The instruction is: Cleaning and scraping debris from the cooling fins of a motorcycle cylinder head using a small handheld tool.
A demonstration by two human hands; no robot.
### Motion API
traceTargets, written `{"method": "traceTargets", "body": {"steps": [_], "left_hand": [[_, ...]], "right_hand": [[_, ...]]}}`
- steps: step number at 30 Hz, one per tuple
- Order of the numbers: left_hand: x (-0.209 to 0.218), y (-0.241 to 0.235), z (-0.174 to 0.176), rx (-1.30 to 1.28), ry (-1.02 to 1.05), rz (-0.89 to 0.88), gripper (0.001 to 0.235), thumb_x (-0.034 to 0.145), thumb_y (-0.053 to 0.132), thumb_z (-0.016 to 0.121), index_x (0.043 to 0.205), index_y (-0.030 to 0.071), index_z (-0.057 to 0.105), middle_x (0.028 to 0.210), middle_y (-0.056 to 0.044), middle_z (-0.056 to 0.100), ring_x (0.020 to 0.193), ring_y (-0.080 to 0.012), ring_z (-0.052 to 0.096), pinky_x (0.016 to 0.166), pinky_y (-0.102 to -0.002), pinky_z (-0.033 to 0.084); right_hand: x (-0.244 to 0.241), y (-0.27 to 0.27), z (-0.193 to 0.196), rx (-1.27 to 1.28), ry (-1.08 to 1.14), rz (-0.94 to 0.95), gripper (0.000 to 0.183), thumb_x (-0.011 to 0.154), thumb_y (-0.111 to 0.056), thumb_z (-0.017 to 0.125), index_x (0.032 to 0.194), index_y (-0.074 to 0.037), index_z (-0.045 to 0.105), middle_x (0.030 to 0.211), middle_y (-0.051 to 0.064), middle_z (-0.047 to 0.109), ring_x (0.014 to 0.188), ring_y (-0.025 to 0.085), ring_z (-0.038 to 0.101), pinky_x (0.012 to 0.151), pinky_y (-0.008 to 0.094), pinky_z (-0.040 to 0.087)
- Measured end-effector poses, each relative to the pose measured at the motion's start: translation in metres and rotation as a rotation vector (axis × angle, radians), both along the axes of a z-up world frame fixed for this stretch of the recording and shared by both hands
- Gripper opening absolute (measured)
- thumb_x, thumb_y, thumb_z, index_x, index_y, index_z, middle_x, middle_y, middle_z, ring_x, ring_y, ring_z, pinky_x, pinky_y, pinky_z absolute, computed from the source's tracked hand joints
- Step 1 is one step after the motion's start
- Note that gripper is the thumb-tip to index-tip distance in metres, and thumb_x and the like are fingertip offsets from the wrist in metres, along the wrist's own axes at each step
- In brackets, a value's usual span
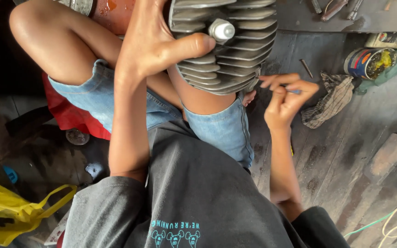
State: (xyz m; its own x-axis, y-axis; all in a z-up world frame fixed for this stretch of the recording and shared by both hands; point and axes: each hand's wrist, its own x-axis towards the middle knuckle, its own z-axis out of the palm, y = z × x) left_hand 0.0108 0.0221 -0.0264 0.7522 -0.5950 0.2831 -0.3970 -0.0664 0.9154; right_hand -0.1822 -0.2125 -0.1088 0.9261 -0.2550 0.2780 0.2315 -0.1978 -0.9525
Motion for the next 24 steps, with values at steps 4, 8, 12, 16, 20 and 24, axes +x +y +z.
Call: {"method": "traceTargets", "body": {"steps": [4,8,12,16,20,24], "left_hand": [[-0.01,-0.003,0.006,-0.045,0.006,-0.021,0.06,0.079,0.008,0.089,0.125,-0.011,0.056,0.116,-0.025,0.064,0.101,-0.0372,0.063,0.097,-0.048,0.053],[-0.007,-0.008,0.01,-0.067,-0.002,-0.058,0.063,0.075,0.012,0.087,0.124,-0.012,0.056,0.116,-0.024,0.063,0.1,-0.0365,0.061,0.097,-0.047,0.052],[-0.004,-0.006,0.008,-0.1,0.011,-0.103,0.06,0.076,0.013,0.084,0.123,-0.014,0.056,0.114,-0.024,0.065,0.098,-0.0342,0.061,0.096,-0.046,0.052],[-0.008,-0.001,0.001,-0.106,0.094,-0.069,0.063,0.079,0.009,0.084,0.13,-0.009,0.052,0.125,-0.021,0.058,0.111,-0.0342,0.059,0.106,-0.045,0.05],[-0.007,0.001,-0.002,-0.121,0.108,-0.075,0.065,0.078,0.01,0.085,0.131,-0.007,0.052,0.127,-0.02,0.056,0.114,-0.0342,0.058,0.108,-0.045,0.05],[-0.009,0.002,-0.003,-0.093,0.095,-0.055,0.067,0.078,0.011,0.087,0.133,-0.006,0.051,0.129,-0.02,0.053,0.116,-0.0356,0.057,0.108,-0.047,0.05]], "right_hand": [[0.002,-0.014,0.019,-0.058,-0.13,-0.244,0.028,0.104,0.007,0.04,0.111,-0.016,0.025,0.098,0.012,0.047,0.078,0.03,0.058,0.084,0.053,0.06],[0.001,-0.027,0.052,0.152,-0.414,-0.094,0.052,0.098,0.021,0.044,0.123,-0.025,0.038,0.095,0.003,0.047,0.076,0.02,0.057,0.086,0.043,0.062],[-0.003,0.011,0.096,0.083,-0.283,-0.181,0.021,0.11,-0.024,0.051,0.117,-0.026,0.032,0.09,0.003,0.043,0.063,0.018,0.054,0.065,0.037,0.06],[-0.008,0.012,0.096,0.143,-0.243,-0.16,0.022,0.109,-0.017,0.051,0.118,-0.026,0.033,0.091,0.001,0.043,0.069,0.018,0.056,0.075,0.04,0.063],[-0.006,0.01,0.098,0.198,-0.34,-0.152,0.021,0.108,-0.021,0.055,0.116,-0.026,0.036,0.096,0.0,0.043,0.068,0.016,0.051,0.082,0.039,0.063],[-0.004,0.01,0.09,0.179,-0.344,-0.132,0.029,0.106,-0.013,0.051,0.128,-0.028,0.04,0.097,0.003,0.044,0.069,0.021,0.054,0.076,0.045,0.063]]}}
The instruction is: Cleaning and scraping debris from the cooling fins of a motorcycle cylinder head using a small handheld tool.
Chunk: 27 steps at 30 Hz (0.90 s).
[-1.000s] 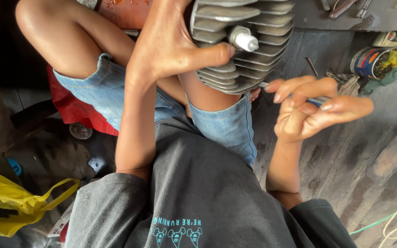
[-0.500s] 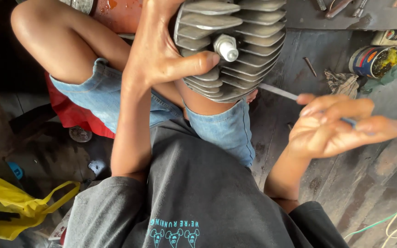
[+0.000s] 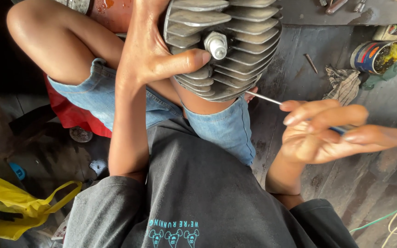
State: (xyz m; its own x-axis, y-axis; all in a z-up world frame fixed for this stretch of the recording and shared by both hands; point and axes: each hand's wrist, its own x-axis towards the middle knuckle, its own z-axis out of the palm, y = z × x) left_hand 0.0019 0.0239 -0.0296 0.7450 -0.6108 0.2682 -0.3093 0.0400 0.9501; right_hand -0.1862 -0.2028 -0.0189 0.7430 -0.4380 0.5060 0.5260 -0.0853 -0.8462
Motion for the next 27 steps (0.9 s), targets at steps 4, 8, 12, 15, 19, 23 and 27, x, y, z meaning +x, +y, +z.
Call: {"method": "traceTargets", "body": {"steps": [4,8,12,15,19,23,27], "left_hand": [[0.006,-0.001,0.007,-0.021,-0.024,-0.073,0.062,0.077,0.007,0.085,0.128,-0.01,0.055,0.12,-0.022,0.063,0.105,-0.0343,0.062,0.1,-0.046,0.053],[0.006,-0.009,0.021,-0.021,-0.067,-0.109,0.054,0.076,0.005,0.083,0.119,-0.016,0.058,0.109,-0.024,0.068,0.092,-0.0318,0.063,0.089,-0.043,0.055],[0.006,-0.009,0.016,0.02,-0.117,-0.069,0.058,0.078,0.008,0.088,0.122,-0.015,0.057,0.113,-0.025,0.065,0.096,-0.0345,0.061,0.093,-0.046,0.053],[0.003,-0.008,0.014,0.031,-0.123,-0.055,0.057,0.08,0.011,0.085,0.122,-0.015,0.056,0.114,-0.026,0.063,0.098,-0.0361,0.06,0.094,-0.047,0.052],[-0.002,-0.006,0.006,0.023,-0.037,0.017,0.059,0.082,0.004,0.086,0.13,-0.007,0.052,0.122,-0.022,0.06,0.107,-0.0347,0.062,0.101,-0.046,0.054],[-0.001,-0.008,0.009,0.045,-0.047,0.046,0.057,0.085,0.003,0.088,0.128,-0.008,0.053,0.12,-0.023,0.064,0.105,-0.0343,0.065,0.098,-0.045,0.056],[0.001,-0.012,0.007,0.048,-0.073,0.07,0.057,0.085,0.005,0.091,0.127,-0.007,0.055,0.117,-0.023,0.065,0.103,-0.0344,0.068,0.095,-0.045,0.057]], "right_hand": [[0.013,0.01,0.003,-0.08,0.132,0.025,0.032,0.107,0.0,0.045,0.112,-0.025,0.025,0.093,0.004,0.044,0.066,0.019,0.053,0.063,0.036,0.057],[0.015,0.003,-0.009,-0.138,0.116,-0.018,0.029,0.109,-0.003,0.045,0.112,-0.023,0.025,0.09,0.006,0.045,0.066,0.02,0.053,0.063,0.037,0.054],[0.021,0.001,-0.004,-0.236,0.128,-0.057,0.034,0.103,0.008,0.038,0.11,-0.021,0.022,0.089,0.009,0.045,0.065,0.026,0.056,0.062,0.041,0.056],[0.027,-0.004,-0.009,-0.32,0.11,-0.057,0.03,0.103,0.008,0.034,0.114,-0.018,0.023,0.085,0.013,0.046,0.059,0.027,0.051,0.061,0.044,0.056],[0.029,-0.007,-0.02,-0.345,0.217,-0.056,0.022,0.114,-0.014,0.046,0.113,-0.012,0.024,0.093,0.015,0.046,0.073,0.026,0.051,0.074,0.043,0.055],[0.006,-0.01,-0.026,-0.34,0.515,-0.002,0.02,0.105,0.008,0.049,0.111,-0.004,0.035,0.095,0.014,0.053,0.083,0.021,0.05,0.08,0.033,0.043],[-0.027,0.003,-0.012,-0.608,0.624,0.071,0.039,0.083,0.008,0.085,0.106,-0.001,0.056,0.088,0.01,0.065,0.066,0.018,0.054,0.062,0.031,0.045]]}}
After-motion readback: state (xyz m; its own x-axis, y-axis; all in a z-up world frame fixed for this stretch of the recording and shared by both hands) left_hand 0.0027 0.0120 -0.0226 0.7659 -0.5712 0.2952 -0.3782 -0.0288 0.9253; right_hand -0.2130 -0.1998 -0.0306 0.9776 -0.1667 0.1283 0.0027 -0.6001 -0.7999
